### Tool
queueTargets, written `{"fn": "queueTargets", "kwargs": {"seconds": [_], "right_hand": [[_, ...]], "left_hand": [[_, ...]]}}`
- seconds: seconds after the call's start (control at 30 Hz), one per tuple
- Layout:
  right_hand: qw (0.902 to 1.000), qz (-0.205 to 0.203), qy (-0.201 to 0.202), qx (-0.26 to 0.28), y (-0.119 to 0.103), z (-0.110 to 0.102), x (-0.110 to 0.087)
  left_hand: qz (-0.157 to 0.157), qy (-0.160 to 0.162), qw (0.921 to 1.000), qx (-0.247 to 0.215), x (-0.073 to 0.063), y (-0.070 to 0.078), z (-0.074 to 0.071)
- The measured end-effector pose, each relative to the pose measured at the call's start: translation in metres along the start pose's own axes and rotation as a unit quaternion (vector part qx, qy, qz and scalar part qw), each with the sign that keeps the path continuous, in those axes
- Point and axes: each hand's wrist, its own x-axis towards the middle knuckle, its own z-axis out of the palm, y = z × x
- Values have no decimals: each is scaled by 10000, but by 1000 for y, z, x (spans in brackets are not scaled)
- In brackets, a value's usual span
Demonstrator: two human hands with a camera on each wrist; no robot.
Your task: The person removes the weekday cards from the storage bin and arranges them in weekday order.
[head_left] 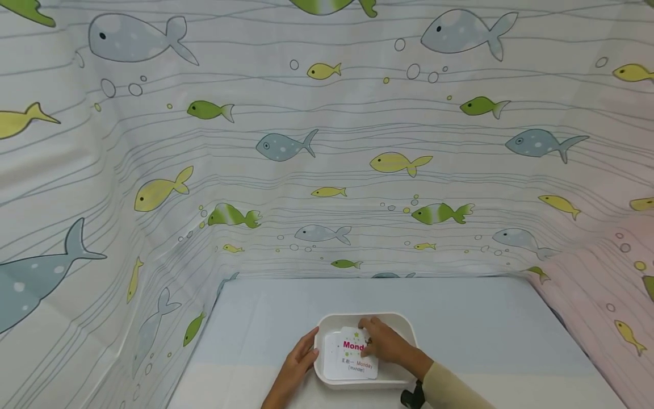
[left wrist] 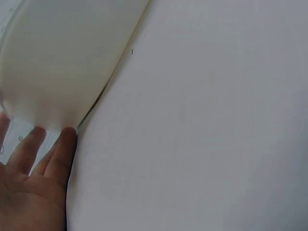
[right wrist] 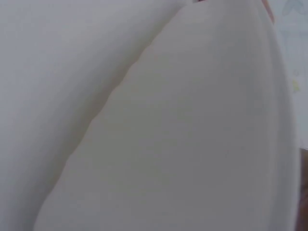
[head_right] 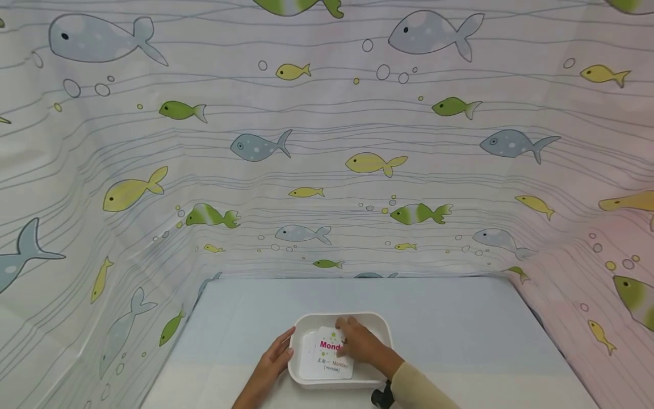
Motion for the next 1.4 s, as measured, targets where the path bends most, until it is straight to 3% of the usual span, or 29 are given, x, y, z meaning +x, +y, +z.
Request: {"fn": "queueTargets", "kwargs": {"seconds": [0.1,0.33,0.5,0.67,0.9,1.17,1.4], "right_hand": [[9994,133,40,307,2,0,1],[9961,-250,293,795,15,-8,0],[9895,-94,408,1381,24,-16,-2],[9758,231,744,2045,33,-24,-9],[9412,843,859,3157,45,-36,-21],[9165,1562,1627,3303,74,-59,-31],[9139,1962,1774,3079,107,-85,-41]], "left_hand": [[13,-53,10000,-21,0,-2,0],[-51,1,10000,-37,0,-3,1],[5,-40,10000,-34,1,-5,0],[21,-90,9999,-49,2,-7,0],[-13,15,10000,71,2,-4,-2],[-128,42,9999,79,2,-3,0],[-194,-8,9993,329,2,0,-2]]}}
